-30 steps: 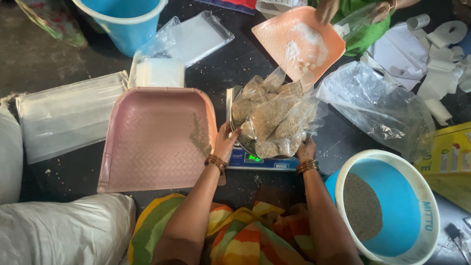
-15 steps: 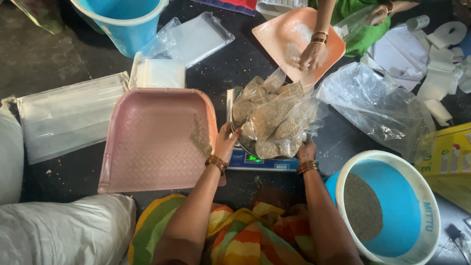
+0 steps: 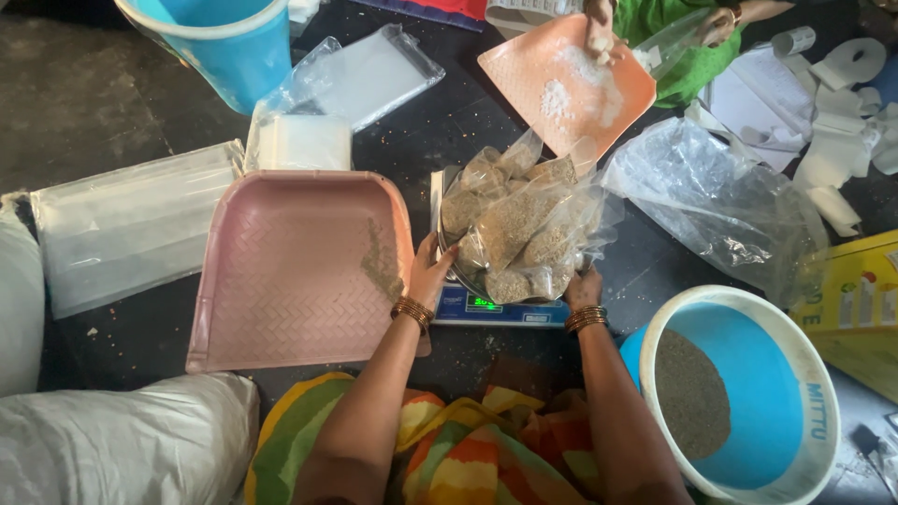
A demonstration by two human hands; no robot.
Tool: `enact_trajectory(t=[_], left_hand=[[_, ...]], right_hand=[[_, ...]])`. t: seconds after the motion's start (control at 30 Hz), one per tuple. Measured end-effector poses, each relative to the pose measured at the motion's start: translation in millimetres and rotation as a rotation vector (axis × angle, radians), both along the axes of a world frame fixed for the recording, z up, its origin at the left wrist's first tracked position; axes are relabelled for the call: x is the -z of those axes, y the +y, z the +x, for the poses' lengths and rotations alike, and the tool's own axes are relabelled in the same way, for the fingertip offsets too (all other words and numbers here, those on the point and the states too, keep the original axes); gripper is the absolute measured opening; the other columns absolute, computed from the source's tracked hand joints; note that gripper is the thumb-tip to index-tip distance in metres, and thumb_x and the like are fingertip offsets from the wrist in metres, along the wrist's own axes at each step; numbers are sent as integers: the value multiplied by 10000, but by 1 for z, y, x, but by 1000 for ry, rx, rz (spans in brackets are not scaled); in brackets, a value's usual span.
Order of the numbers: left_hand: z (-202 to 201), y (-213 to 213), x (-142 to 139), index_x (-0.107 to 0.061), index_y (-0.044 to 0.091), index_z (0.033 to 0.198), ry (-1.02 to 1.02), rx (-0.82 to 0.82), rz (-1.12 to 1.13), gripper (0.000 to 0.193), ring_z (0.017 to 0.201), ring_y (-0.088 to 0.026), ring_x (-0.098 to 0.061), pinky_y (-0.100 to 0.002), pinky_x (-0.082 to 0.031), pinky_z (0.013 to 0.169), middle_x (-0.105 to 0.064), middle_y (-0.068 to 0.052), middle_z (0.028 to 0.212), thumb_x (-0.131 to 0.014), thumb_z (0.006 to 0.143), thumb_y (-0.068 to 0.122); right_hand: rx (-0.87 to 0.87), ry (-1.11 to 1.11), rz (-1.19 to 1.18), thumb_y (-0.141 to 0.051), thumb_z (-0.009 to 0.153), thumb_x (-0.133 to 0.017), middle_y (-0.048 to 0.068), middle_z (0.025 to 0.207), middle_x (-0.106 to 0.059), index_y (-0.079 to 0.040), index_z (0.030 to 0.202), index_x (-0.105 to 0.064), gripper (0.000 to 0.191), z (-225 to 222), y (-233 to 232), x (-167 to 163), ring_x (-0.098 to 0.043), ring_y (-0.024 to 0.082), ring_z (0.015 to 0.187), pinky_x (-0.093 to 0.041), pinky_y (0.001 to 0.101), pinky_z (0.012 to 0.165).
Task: The person scoops grains from a blue bucket into small plastic bags, weighs them on a digital scale, and places the filled bags into a pink tray. The process is repeated multiple times with consistent handling of the grains and packaging materials.
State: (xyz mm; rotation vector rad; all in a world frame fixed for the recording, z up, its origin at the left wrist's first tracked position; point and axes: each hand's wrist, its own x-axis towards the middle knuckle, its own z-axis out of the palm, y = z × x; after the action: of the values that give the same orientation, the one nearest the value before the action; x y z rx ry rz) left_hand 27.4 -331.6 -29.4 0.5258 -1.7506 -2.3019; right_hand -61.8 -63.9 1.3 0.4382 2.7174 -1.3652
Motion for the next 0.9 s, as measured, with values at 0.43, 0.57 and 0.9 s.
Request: enact_trajectory(t=[0.43, 0.57, 0.9], left_hand=[[-7, -2, 3, -398, -52, 1540, 231, 25, 351, 763, 1277, -202, -577, -317, -484, 1062, -563, -157, 1466, -763, 897, 139], [-11, -2, 3, -350, -15, 1560, 150, 14, 387, 784, 1227, -213, -598, -323, -506, 1022, -576, -155, 1448, -734, 892, 128], [-17, -7, 6, -270, 17, 1572, 147, -64, 509, 773, 1249, -214, -589, -319, -503, 1028, -552, -139, 1451, -649, 898, 25]], right_hand=[[-49, 162, -148, -139, 933, -674, 191, 1045, -753, 35, 1221, -629, 339, -1, 0, 10, -724, 271, 910, -563, 366, 784], [-79, 153, -96, -186, 903, -705, 176, 1036, -756, 6, 1212, -639, 369, 0, 3, 14, -730, 257, 904, -566, 361, 778], [-130, 204, 134, -213, 887, -718, 217, 1030, -729, -4, 1227, -660, 403, 1, 3, 20, -724, 357, 911, -576, 416, 764]])
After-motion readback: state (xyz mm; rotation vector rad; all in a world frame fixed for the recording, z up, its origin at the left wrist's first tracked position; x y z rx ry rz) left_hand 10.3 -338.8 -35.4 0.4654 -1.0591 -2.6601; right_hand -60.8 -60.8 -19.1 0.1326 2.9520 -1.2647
